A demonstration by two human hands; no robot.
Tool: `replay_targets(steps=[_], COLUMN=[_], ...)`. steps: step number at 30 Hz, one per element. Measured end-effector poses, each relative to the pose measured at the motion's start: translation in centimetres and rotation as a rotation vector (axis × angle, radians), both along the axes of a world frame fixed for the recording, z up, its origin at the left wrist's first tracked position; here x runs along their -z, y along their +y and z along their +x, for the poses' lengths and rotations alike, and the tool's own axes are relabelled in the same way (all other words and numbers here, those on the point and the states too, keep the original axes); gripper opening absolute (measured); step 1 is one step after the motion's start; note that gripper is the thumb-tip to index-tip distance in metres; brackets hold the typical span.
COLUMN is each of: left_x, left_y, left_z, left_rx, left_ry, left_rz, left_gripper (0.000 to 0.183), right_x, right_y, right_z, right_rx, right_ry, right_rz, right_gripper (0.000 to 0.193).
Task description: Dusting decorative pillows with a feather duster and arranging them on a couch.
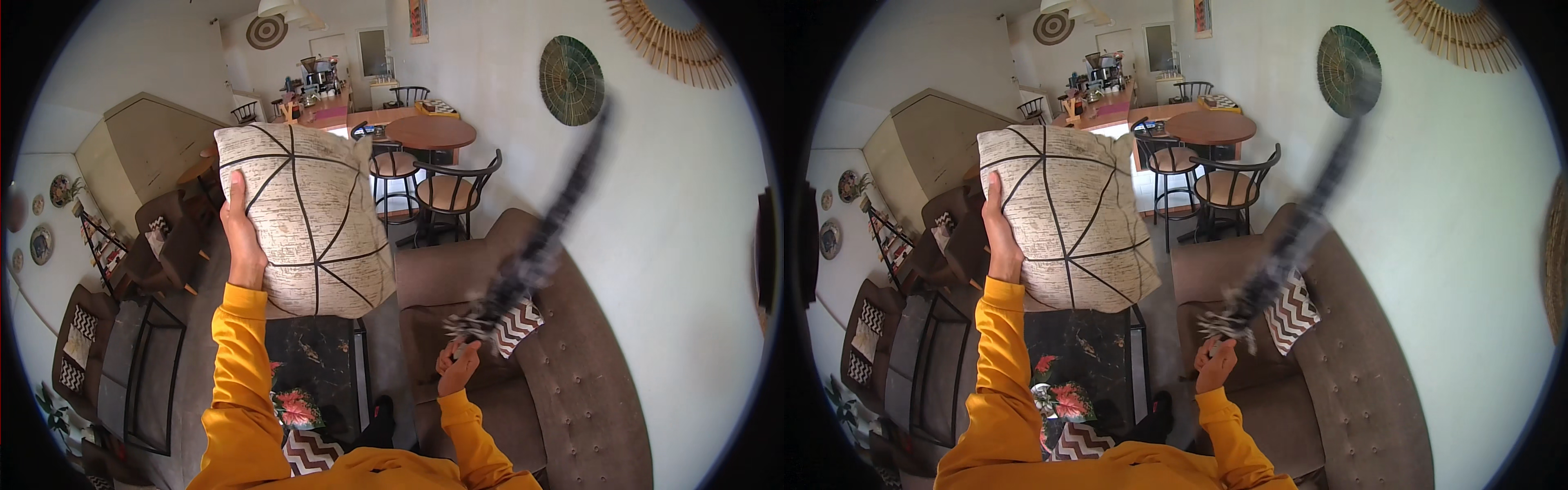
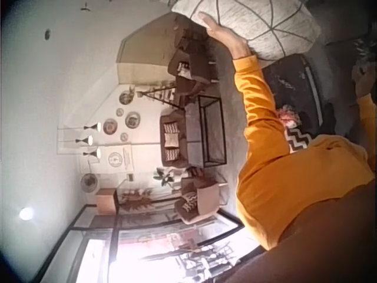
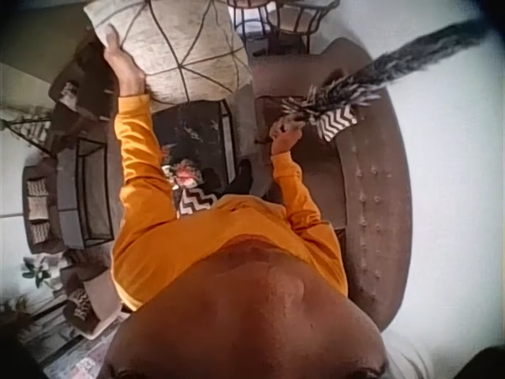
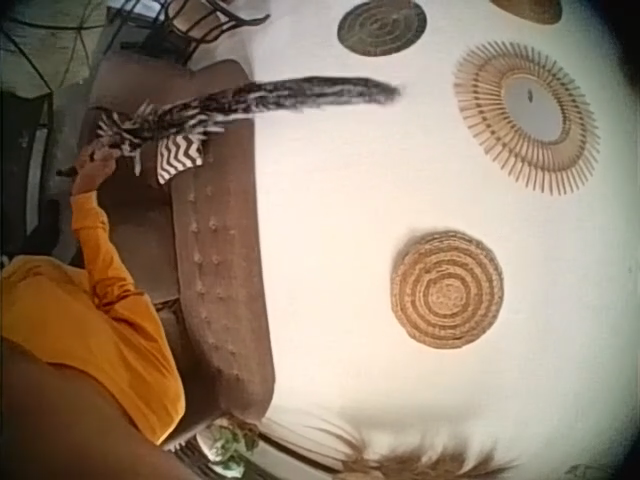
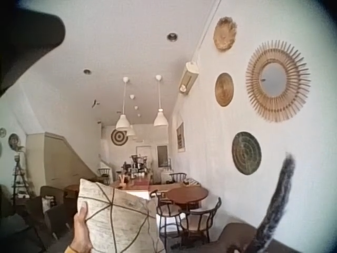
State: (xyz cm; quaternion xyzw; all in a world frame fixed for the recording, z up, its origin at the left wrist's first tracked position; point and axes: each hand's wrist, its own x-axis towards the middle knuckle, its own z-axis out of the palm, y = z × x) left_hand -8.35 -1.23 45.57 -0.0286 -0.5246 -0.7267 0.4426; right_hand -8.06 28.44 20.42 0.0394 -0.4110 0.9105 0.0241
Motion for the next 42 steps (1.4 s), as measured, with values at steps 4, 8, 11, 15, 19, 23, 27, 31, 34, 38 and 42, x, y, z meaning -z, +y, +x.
replay_targets(steps=[4, 8, 11, 15, 19, 23, 27, 31, 34, 38, 42], left_x=[-0.9, -0.4, 0.9, 0.4, -0.4, 1.1, 3.3, 3.1, 3.9, 5.8, 6.6], left_y=[1.5, 4.8, 3.8, 2.9, 5.4, 4.5, 3.4, 5.6, 6.6, 5.2, 6.7], left_z=[0.2, -0.3, 0.6, 1.7, 2.0, 1.0, -0.7, -1.7, -3.0, -3.9, -5.7], left_rx=[0.052, -0.067, -0.151, -0.202, -0.198, -0.256, -0.319, -0.290, -0.345, -0.348, -0.291], left_ry=[0.083, 0.036, 0.069, 0.090, 0.091, 0.050, 0.027, 0.014, -0.025, -0.034, -0.067], left_rz=[0.032, -0.181, -0.256, -0.264, -0.241, -0.362, -0.247, -0.198, -0.316, -0.260, -0.147], left_gripper=[0.050, 0.042, 0.039, 0.042, 0.042, 0.037, 0.037, 0.037, 0.036, 0.037, 0.040], right_x=[5.4, 7.1, 3.0, 1.1, 5.3, 1.8, -0.4, 6.1, 4.3, 0.6, 3.6], right_y=[-2.5, -0.9, 0.0, -0.8, -1.1, -0.4, -0.8, -2.9, -3.0, -2.6, -3.8], right_z=[0.2, 1.1, 1.5, 0.3, 1.9, 3.2, 3.1, 4.8, 7.1, 7.2, 8.1], right_rx=[-0.071, -0.224, -0.201, -0.137, -0.314, -0.246, -0.052, -0.240, -0.297, -0.262, -0.220], right_ry=[-0.079, 0.099, -0.103, 0.003, 0.099, -0.200, -0.090, 0.163, 0.077, -0.217, -0.008], right_rz=[0.098, 0.673, 0.282, -0.320, 0.529, 0.448, -0.187, -0.112, 0.597, 0.217, -0.195], right_gripper=[0.046, 0.034, 0.036, 0.054, 0.048, 0.051, 0.055, 0.053, 0.051, 0.046, 0.048])
